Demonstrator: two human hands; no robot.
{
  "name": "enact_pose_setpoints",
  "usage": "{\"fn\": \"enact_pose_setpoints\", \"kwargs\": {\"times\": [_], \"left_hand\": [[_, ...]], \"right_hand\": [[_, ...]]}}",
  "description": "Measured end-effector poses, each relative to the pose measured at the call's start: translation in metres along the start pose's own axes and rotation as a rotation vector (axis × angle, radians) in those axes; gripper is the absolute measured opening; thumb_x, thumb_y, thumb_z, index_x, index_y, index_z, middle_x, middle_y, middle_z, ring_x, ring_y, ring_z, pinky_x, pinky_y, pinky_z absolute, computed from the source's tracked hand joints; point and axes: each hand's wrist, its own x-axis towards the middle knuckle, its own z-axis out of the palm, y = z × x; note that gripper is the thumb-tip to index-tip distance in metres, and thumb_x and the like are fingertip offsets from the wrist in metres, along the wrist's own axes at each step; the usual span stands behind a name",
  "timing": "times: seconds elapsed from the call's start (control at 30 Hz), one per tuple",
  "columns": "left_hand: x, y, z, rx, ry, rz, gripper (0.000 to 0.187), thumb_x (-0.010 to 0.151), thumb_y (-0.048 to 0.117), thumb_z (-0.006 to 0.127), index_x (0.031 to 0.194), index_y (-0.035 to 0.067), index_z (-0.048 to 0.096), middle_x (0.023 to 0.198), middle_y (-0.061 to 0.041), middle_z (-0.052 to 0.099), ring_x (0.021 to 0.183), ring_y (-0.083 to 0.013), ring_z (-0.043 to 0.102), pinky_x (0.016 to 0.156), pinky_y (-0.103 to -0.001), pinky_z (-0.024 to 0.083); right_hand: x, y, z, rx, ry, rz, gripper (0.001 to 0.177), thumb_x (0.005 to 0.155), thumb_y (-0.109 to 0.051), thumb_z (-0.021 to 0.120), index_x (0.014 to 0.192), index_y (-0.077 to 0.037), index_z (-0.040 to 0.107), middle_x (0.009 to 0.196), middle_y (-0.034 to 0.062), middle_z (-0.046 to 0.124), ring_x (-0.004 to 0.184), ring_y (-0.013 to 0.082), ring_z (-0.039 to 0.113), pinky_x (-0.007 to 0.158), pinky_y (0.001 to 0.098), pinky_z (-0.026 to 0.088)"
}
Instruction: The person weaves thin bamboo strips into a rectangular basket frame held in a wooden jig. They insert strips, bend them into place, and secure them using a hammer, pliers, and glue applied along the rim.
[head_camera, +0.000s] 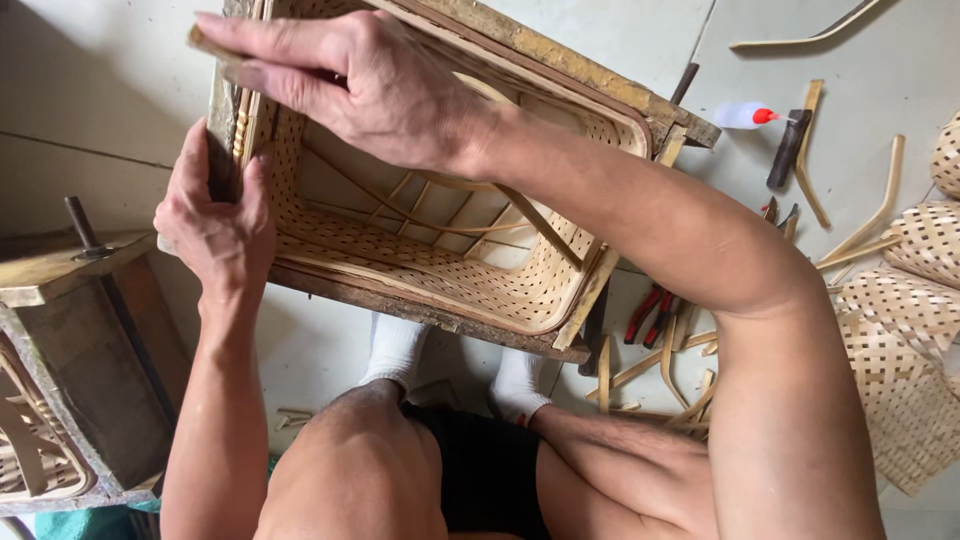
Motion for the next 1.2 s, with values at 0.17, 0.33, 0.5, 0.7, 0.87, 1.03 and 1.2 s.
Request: {"fn": "enact_pose_setpoints", "kwargs": {"times": [0.17, 0.33, 0.5, 0.7, 0.87, 1.03, 1.2], "left_hand": [[0.004, 0.003, 0.001, -0.022, 0.013, 0.05, 0.044, 0.101, 0.01, 0.078, 0.142, 0.006, 0.063, 0.108, -0.012, 0.076, 0.092, -0.0207, 0.075, 0.087, -0.036, 0.061], [0.003, 0.0, 0.001, -0.006, -0.006, 0.014, 0.043, 0.102, 0.01, 0.077, 0.142, 0.005, 0.063, 0.112, -0.014, 0.075, 0.095, -0.0225, 0.075, 0.089, -0.037, 0.061], [0.003, 0.001, -0.003, -0.047, 0.012, 0.026, 0.046, 0.103, 0.009, 0.075, 0.146, 0.002, 0.059, 0.12, -0.02, 0.073, 0.105, -0.0292, 0.076, 0.095, -0.04, 0.062], [0.008, -0.007, 0.0, 0.004, 0.095, 0.146, 0.056, 0.1, 0.012, 0.075, 0.149, 0.002, 0.05, 0.142, -0.022, 0.063, 0.128, -0.0338, 0.065, 0.107, -0.043, 0.057], [0.015, -0.003, -0.001, 0.055, 0.026, 0.294, 0.049, 0.105, 0.006, 0.068, 0.151, 0.012, 0.054, 0.153, -0.015, 0.056, 0.145, -0.0304, 0.052, 0.121, -0.043, 0.047], [0.012, 0.004, -0.009, 0.06, -0.032, 0.329, 0.048, 0.099, -0.002, 0.066, 0.145, 0.012, 0.062, 0.151, -0.009, 0.058, 0.146, -0.0364, 0.051, 0.122, -0.044, 0.047], [0.011, 0.003, -0.004, 0.118, -0.032, 0.384, 0.046, 0.1, -0.005, 0.067, 0.144, 0.007, 0.063, 0.15, -0.012, 0.059, 0.145, -0.0351, 0.053, 0.125, -0.047, 0.044]], "right_hand": [[-0.004, 0.017, 0.005, -0.002, -0.068, 0.128, 0.034, 0.116, -0.024, 0.063, 0.148, -0.013, 0.058, 0.14, 0.0059, 0.071, 0.124, 0.0152, 0.076, 0.109, 0.0285, 0.057], [-0.007, 0.019, 0.003, 0.012, -0.091, 0.164, 0.034, 0.115, -0.023, 0.062, 0.147, -0.012, 0.058, 0.139, 0.008, 0.071, 0.122, 0.0155, 0.076, 0.108, 0.0279, 0.062], [0.004, 0.013, 0.004, 0.02, -0.217, 0.367, 0.034, 0.109, -0.021, 0.061, 0.142, -0.013, 0.061, 0.132, 0.0069, 0.073, 0.097, 0.0141, 0.079, 0.093, 0.0267, 0.064], [0.014, 0.0, 0.013, 0.003, -0.329, 0.382, 0.035, 0.108, -0.022, 0.06, 0.139, -0.007, 0.063, 0.132, 0.0158, 0.069, 0.116, 0.0215, 0.071, 0.1, 0.0328, 0.056], [0.018, -0.004, 0.024, -0.035, -0.432, 0.518, 0.038, 0.103, -0.028, 0.06, 0.135, -0.008, 0.064, 0.124, 0.0145, 0.072, 0.111, 0.0216, 0.073, 0.097, 0.0338, 0.055], [0.017, -0.001, 0.027, -0.049, -0.446, 0.534, 0.038, 0.101, -0.028, 0.06, 0.133, -0.008, 0.065, 0.121, 0.0151, 0.073, 0.105, 0.0225, 0.074, 0.093, 0.0355, 0.056], [0.01, 0.019, 0.032, -0.061, -0.527, 0.544, 0.036, 0.102, -0.031, 0.058, 0.13, -0.013, 0.069, 0.118, 0.0112, 0.076, 0.099, 0.0224, 0.075, 0.092, 0.0375, 0.056]]}}
